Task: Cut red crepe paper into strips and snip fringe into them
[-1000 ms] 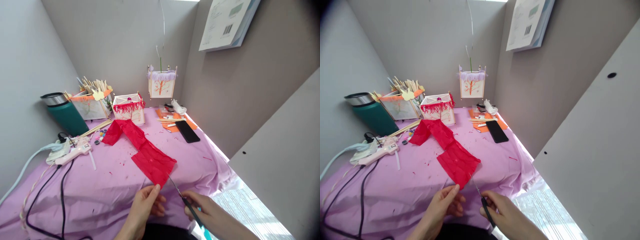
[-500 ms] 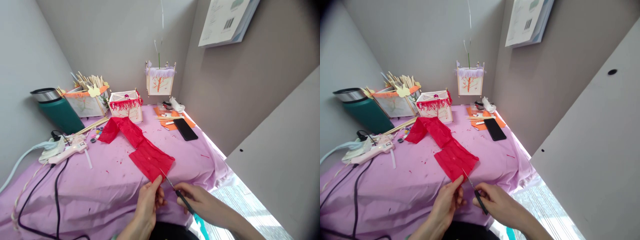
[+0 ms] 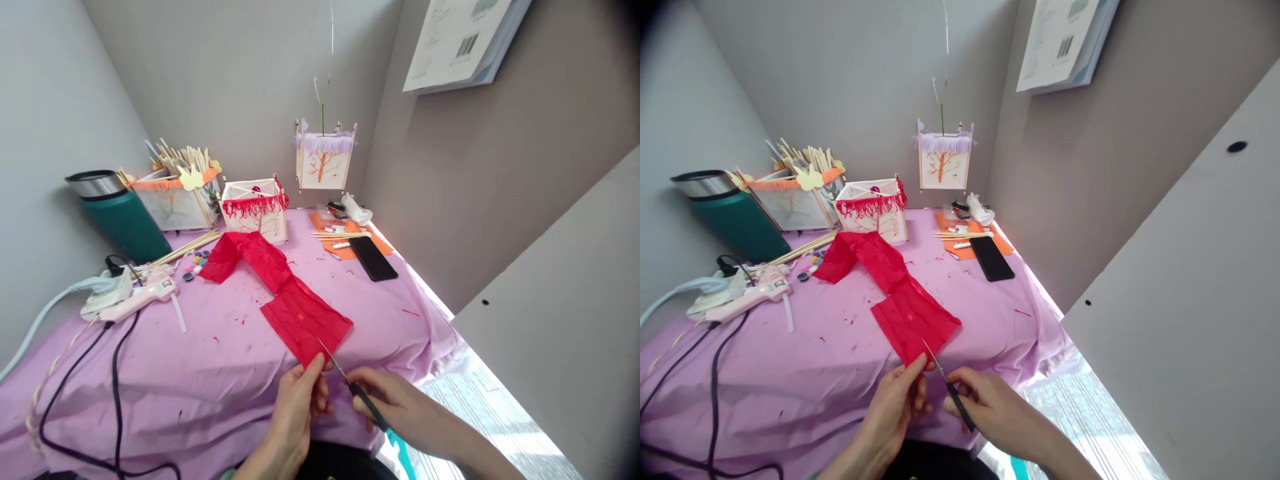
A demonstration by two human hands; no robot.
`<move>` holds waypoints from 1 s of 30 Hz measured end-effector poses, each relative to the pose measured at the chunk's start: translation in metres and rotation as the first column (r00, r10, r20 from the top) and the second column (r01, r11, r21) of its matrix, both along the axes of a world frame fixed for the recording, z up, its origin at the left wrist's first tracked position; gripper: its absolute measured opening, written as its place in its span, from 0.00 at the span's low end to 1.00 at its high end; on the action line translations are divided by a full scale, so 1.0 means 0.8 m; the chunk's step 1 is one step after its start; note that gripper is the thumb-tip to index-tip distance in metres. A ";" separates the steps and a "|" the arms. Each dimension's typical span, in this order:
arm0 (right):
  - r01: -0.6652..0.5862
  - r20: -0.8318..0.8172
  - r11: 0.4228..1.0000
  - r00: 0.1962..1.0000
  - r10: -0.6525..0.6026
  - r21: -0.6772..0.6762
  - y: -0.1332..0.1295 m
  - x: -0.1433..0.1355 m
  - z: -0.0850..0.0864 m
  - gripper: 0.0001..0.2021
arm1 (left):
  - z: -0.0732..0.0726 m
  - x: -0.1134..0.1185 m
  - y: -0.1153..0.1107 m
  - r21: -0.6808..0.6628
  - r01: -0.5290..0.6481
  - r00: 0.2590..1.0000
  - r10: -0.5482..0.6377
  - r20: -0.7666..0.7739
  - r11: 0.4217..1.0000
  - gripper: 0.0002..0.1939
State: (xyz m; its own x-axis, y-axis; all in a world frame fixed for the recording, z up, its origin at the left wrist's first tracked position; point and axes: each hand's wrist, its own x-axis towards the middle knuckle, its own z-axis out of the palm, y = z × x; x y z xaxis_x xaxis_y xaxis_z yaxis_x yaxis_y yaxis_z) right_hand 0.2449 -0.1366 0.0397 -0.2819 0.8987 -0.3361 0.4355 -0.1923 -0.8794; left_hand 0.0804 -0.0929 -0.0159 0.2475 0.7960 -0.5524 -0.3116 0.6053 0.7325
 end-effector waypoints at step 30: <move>0.029 -0.160 0.996 0.986 -0.042 -0.081 0.004 -0.003 -0.007 0.15 | -0.001 -0.003 0.002 0.009 0.008 0.997 -0.008 0.070 1.000 0.22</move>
State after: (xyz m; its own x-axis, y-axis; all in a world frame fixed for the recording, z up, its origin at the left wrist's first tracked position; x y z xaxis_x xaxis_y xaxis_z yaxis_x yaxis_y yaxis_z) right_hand 0.2422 -0.1331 0.0341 -0.3066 0.8819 -0.3582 0.2804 -0.2759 -0.9194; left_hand 0.0776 -0.0917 -0.0167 0.2917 0.7988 -0.5261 -0.3577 0.6013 0.7145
